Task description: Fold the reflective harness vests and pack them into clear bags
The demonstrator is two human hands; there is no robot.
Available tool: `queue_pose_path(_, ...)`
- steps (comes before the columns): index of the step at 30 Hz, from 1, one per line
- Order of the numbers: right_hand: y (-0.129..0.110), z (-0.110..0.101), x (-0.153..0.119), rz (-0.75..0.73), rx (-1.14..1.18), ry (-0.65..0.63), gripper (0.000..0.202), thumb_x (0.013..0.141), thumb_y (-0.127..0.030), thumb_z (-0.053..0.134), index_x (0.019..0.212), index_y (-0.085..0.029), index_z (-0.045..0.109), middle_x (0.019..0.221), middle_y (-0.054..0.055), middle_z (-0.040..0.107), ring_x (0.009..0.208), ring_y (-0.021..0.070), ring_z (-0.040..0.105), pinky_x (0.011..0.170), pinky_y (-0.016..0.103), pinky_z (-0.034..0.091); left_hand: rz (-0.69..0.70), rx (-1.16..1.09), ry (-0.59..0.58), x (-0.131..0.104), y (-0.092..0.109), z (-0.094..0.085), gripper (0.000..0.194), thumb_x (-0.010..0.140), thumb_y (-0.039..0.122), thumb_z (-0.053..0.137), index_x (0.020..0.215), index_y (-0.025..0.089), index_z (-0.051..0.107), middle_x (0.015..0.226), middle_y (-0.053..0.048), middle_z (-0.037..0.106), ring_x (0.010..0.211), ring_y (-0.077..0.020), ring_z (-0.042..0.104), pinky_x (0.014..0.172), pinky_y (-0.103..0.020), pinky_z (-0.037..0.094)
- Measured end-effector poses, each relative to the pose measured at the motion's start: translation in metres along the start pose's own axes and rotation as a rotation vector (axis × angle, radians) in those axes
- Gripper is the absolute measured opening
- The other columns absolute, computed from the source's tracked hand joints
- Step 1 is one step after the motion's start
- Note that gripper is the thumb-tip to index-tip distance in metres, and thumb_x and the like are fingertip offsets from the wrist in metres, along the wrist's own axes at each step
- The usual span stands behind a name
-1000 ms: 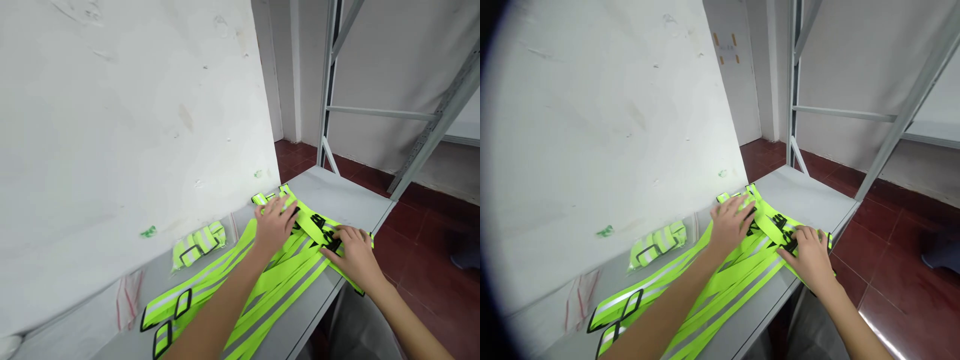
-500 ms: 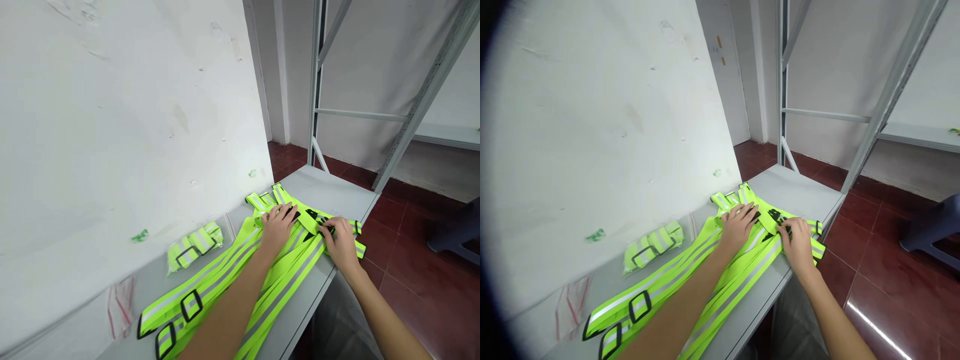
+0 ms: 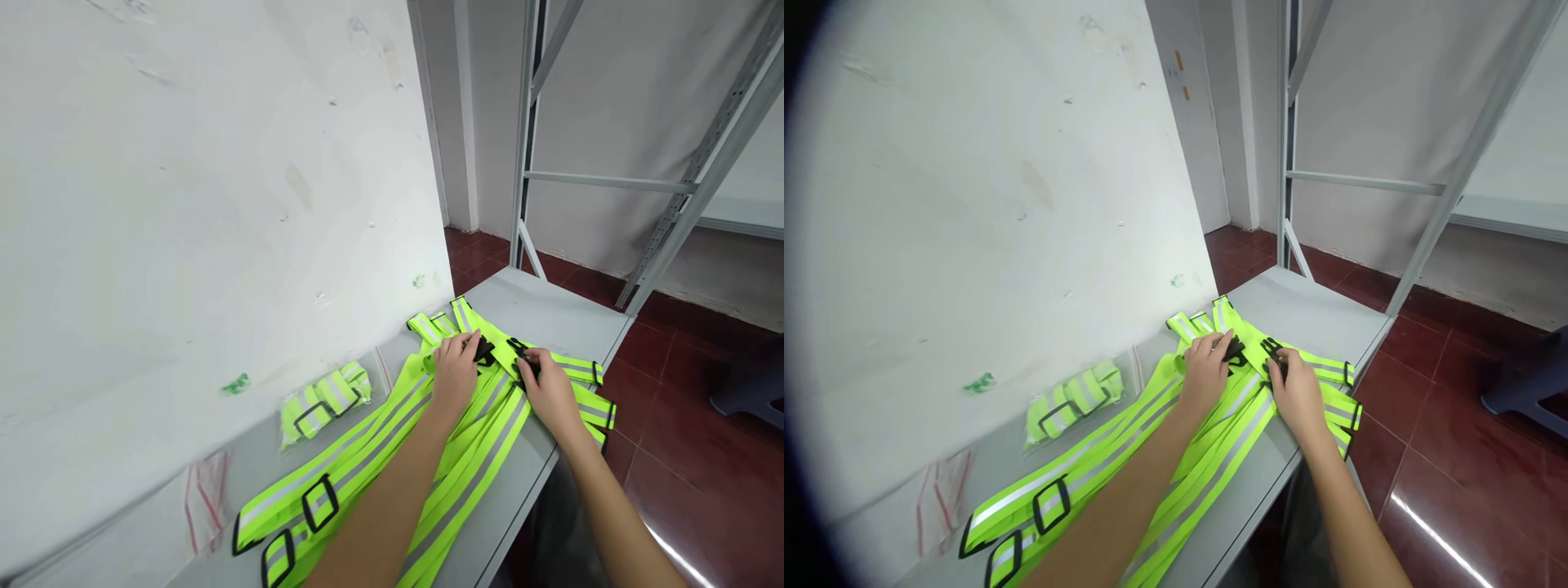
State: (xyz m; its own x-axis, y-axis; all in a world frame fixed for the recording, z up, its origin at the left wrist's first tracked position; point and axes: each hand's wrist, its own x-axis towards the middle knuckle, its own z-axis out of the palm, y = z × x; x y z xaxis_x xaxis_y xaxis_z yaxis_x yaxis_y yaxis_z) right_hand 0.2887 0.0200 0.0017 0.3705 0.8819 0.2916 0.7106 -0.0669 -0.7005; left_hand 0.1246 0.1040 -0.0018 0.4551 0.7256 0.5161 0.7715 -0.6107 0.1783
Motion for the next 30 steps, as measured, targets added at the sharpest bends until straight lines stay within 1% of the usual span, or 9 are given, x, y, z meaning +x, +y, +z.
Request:
queue_pose_path(5, 0.001, -0.004, -0.01, 0.008, -0.354, 0.063, 0.041, 0.095, -0.05, 0.038, 0.084, -0.018, 0.061, 0.09, 0.012, 0.068, 0.092, 0.0301, 0.06, 0.094, 0.053, 0.03, -0.008, 0.035, -0.046, 0.001, -0.001, 0.003, 0.058, 0.079, 0.0, 0.05, 0.135, 0.017, 0.048, 0.106, -0.01, 0.056, 0.098, -0.0229, 0.049, 0.086, -0.034, 0.043)
queue_pose_path(9, 0.003, -0.015, -0.017, -0.045, -0.464, 0.119, 0.044, 0.095, -0.053, 0.035, 0.082, -0.019, 0.061, 0.089, 0.011, 0.065, 0.092, 0.0301, 0.056, 0.099, 0.058, 0.022, 0.007, 0.152, -0.073, 0.001, 0.001, 0.004, 0.057, 0.083, 0.001, 0.045, 0.138, 0.017, 0.044, 0.101, -0.009, 0.055, 0.092, -0.0227, 0.049, 0.082, -0.034, 0.042)
queue_pose_path(14, -0.008, -0.024, -0.016, -0.102, -0.251, 0.152, 0.038, 0.098, -0.044, 0.028, 0.083, -0.021, 0.055, 0.08, 0.007, 0.063, 0.08, 0.0243, 0.057, 0.09, 0.044, 0.034, 0.024, 0.236, -0.055, 0.0, 0.005, 0.003, 0.054, 0.086, 0.0, 0.04, 0.138, 0.015, 0.045, 0.097, -0.009, 0.055, 0.088, -0.0225, 0.049, 0.076, -0.034, 0.04)
queue_pose_path(16, -0.022, -0.023, -0.012, -0.068, -0.157, 0.058, 0.035, 0.098, -0.045, 0.03, 0.084, -0.022, 0.053, 0.073, 0.005, 0.062, 0.07, 0.0225, 0.056, 0.073, 0.034, 0.038, 0.021, 0.249, -0.07, 0.0, 0.007, 0.001, 0.052, 0.087, 0.004, 0.041, 0.137, 0.017, 0.045, 0.094, -0.009, 0.055, 0.088, -0.0231, 0.05, 0.073, -0.034, 0.039)
queue_pose_path(18, -0.036, -0.019, -0.005, -0.039, -0.117, -0.07, 0.032, 0.097, -0.045, 0.032, 0.082, -0.023, 0.051, 0.065, 0.002, 0.059, 0.06, 0.0212, 0.053, 0.059, 0.029, 0.032, 0.017, 0.252, -0.096, -0.001, 0.008, -0.001, 0.052, 0.087, 0.007, 0.043, 0.139, 0.018, 0.044, 0.092, -0.008, 0.055, 0.087, -0.0234, 0.051, 0.072, -0.035, 0.038)
queue_pose_path(21, -0.051, -0.008, 0.009, -0.037, -0.125, -0.23, 0.03, 0.096, -0.041, 0.034, 0.075, -0.024, 0.046, 0.059, 0.001, 0.055, 0.056, 0.0201, 0.051, 0.054, 0.028, 0.027, 0.001, 0.228, -0.135, -0.001, 0.008, -0.003, 0.057, 0.085, 0.012, 0.048, 0.141, 0.017, 0.04, 0.091, -0.006, 0.055, 0.086, -0.0231, 0.053, 0.072, -0.035, 0.038)
queue_pose_path(24, -0.05, 0.004, 0.017, 0.001, -0.078, -0.325, 0.025, 0.096, -0.038, 0.034, 0.077, -0.024, 0.043, 0.062, 0.001, 0.057, 0.057, 0.0196, 0.052, 0.053, 0.027, 0.027, -0.017, 0.198, -0.154, 0.0, 0.007, -0.003, 0.059, 0.084, 0.014, 0.051, 0.142, 0.017, 0.039, 0.092, -0.006, 0.056, 0.087, -0.0227, 0.053, 0.072, -0.036, 0.038)
queue_pose_path(27, -0.038, 0.014, 0.013, 0.021, 0.024, -0.323, 0.02, 0.095, -0.04, 0.034, 0.088, -0.024, 0.044, 0.064, -0.001, 0.057, 0.056, 0.019, 0.053, 0.053, 0.026, 0.03, -0.008, 0.197, -0.155, -0.001, 0.006, -0.003, 0.056, 0.087, 0.014, 0.047, 0.142, 0.019, 0.039, 0.093, -0.006, 0.056, 0.086, -0.0219, 0.054, 0.072, -0.036, 0.037)
queue_pose_path(30, -0.027, 0.021, 0.006, 0.05, 0.085, -0.221, 0.022, 0.095, -0.043, 0.033, 0.091, -0.024, 0.044, 0.063, -0.002, 0.056, 0.054, 0.0192, 0.053, 0.053, 0.027, 0.033, 0.0, 0.202, -0.144, -0.001, 0.005, -0.002, 0.053, 0.089, 0.014, 0.044, 0.142, 0.021, 0.04, 0.091, -0.006, 0.056, 0.085, -0.0215, 0.054, 0.072, -0.036, 0.036)
